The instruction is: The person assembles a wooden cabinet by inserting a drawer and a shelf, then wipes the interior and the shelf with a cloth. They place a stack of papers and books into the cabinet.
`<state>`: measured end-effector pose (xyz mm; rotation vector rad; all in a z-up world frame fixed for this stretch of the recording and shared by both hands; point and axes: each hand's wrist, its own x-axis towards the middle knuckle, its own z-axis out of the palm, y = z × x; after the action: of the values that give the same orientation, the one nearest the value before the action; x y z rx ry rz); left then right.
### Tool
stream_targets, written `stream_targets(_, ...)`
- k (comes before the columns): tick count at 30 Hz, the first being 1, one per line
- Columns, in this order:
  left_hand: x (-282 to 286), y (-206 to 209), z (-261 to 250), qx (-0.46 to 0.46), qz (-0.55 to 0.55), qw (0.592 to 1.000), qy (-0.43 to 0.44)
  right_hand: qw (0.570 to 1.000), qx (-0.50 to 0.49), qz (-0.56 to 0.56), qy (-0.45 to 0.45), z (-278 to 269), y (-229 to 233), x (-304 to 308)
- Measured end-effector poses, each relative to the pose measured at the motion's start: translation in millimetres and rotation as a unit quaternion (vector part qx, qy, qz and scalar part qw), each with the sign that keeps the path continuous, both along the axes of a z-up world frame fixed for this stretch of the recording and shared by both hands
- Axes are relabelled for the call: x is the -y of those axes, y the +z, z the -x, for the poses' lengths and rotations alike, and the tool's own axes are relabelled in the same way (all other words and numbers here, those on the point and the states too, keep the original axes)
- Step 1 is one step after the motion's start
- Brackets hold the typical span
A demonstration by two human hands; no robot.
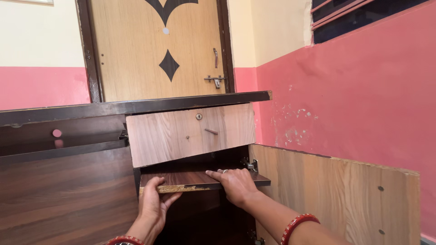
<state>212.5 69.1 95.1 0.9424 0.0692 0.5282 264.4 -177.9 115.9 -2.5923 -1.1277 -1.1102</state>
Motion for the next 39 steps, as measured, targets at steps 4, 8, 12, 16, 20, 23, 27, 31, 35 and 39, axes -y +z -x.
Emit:
stream_targets(4, -3, -1, -5, -0.007, -0.010, 1.000, 0.009, 1.000, -0.001, -0.007, -0.009, -3, -2, -6)
stream_targets(8, -11, -5, -15, 0.007, -0.008, 1.000, 0.010, 1.000, 0.002, -0.006, -0.024, -11, -7, -13)
stream_targets(12, -13, -7, -26, 0.019, -0.003, 1.000, 0.008, 0.999, -0.004, -0.027, -0.021, -19, -7, -17)
stream_targets(16, -17, -1, -34, 0.013, 0.006, 1.000, 0.015, 0.997, -0.025, -0.063, -0.026, -25, -6, -27)
stream_targets(20, -22, 3, -43, 0.011, -0.007, 1.000, 0.022, 0.993, -0.060, -0.096, -0.038, -37, -11, -38)
stream_targets(23, -26, 8, -53, -0.001, 0.002, 0.999, 0.036, 0.990, -0.060, -0.120, -0.036, -50, -13, -46)
stream_targets(27, -27, 12, -64, -0.009, 0.020, 0.999, 0.040, 0.990, -0.070, -0.109, -0.055, -70, -14, -54)
stream_targets(31, -27, 11, -72, -0.027, 0.020, 0.997, 0.065, 0.991, -0.060, -0.106, -0.052, -89, -21, -64)
stream_targets(35, -30, 8, -87, -0.048, 0.028, 0.996, 0.063, 0.993, -0.050, -0.073, -0.073, -114, -29, -68)
stream_targets(39, -41, -9, -107, -0.064, 0.030, 0.995, 0.064, 0.995, -0.061, -0.030, -0.075, -136, -35, -74)
